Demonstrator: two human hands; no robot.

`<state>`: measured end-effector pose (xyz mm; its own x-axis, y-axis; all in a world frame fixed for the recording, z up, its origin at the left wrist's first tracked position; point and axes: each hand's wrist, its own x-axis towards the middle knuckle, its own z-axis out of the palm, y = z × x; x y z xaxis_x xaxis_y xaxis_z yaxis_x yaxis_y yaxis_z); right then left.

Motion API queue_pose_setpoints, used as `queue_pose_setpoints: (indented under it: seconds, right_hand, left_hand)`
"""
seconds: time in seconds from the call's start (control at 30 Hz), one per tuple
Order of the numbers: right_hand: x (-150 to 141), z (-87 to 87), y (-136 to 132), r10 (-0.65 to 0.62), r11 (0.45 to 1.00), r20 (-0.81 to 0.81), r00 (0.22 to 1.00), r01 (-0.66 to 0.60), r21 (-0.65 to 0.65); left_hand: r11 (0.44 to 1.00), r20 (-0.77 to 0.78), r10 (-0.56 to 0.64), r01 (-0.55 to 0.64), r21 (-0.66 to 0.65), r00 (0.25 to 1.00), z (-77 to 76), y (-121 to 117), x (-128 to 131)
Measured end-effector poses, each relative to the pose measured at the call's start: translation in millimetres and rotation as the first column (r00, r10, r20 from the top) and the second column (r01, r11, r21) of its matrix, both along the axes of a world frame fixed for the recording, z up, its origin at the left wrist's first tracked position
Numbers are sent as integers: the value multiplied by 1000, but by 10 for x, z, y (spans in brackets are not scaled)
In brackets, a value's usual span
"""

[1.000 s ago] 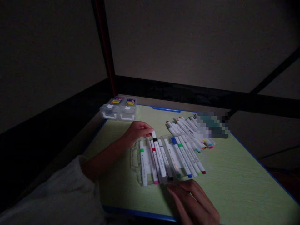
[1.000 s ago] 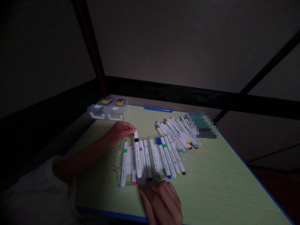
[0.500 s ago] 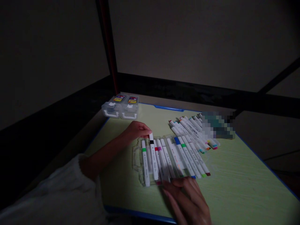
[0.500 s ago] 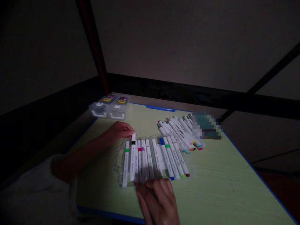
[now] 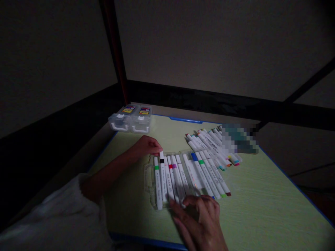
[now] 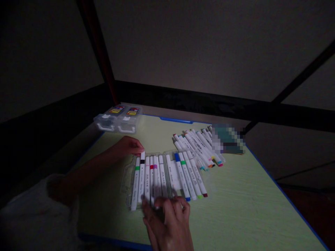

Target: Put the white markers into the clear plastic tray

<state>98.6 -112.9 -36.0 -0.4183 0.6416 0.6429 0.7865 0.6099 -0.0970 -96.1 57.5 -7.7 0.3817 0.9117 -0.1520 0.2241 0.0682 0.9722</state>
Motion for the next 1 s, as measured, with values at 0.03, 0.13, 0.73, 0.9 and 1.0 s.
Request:
queue_pose_setpoints:
  seconds: [0.03, 0.13, 0.73, 0.9, 1.0]
  right_hand:
    - [-3, -5, 2, -4, 1000, 7, 1000, 4, 4]
    - [-10, -14, 4, -16, 1000, 32, 999, 16, 23]
    - [-62, -64, 31, -29, 999, 47, 998, 27, 33]
    - [-74, -65, 33, -39, 999, 48, 998, 38, 34]
    - [-66, -68, 38, -30, 999, 54, 998, 27, 43]
  left_hand:
    - [1000, -8, -8, 8, 10, 1000, -7, 6, -9]
    - [998, -32, -43, 45, 50, 999, -32, 19, -34]
    - [971, -168, -142, 170, 167, 975, -56, 6, -55]
    - [969, -177, -143, 174, 173, 974, -42, 1, -57]
    - [965, -198, -143, 181, 190, 970, -26, -10, -50]
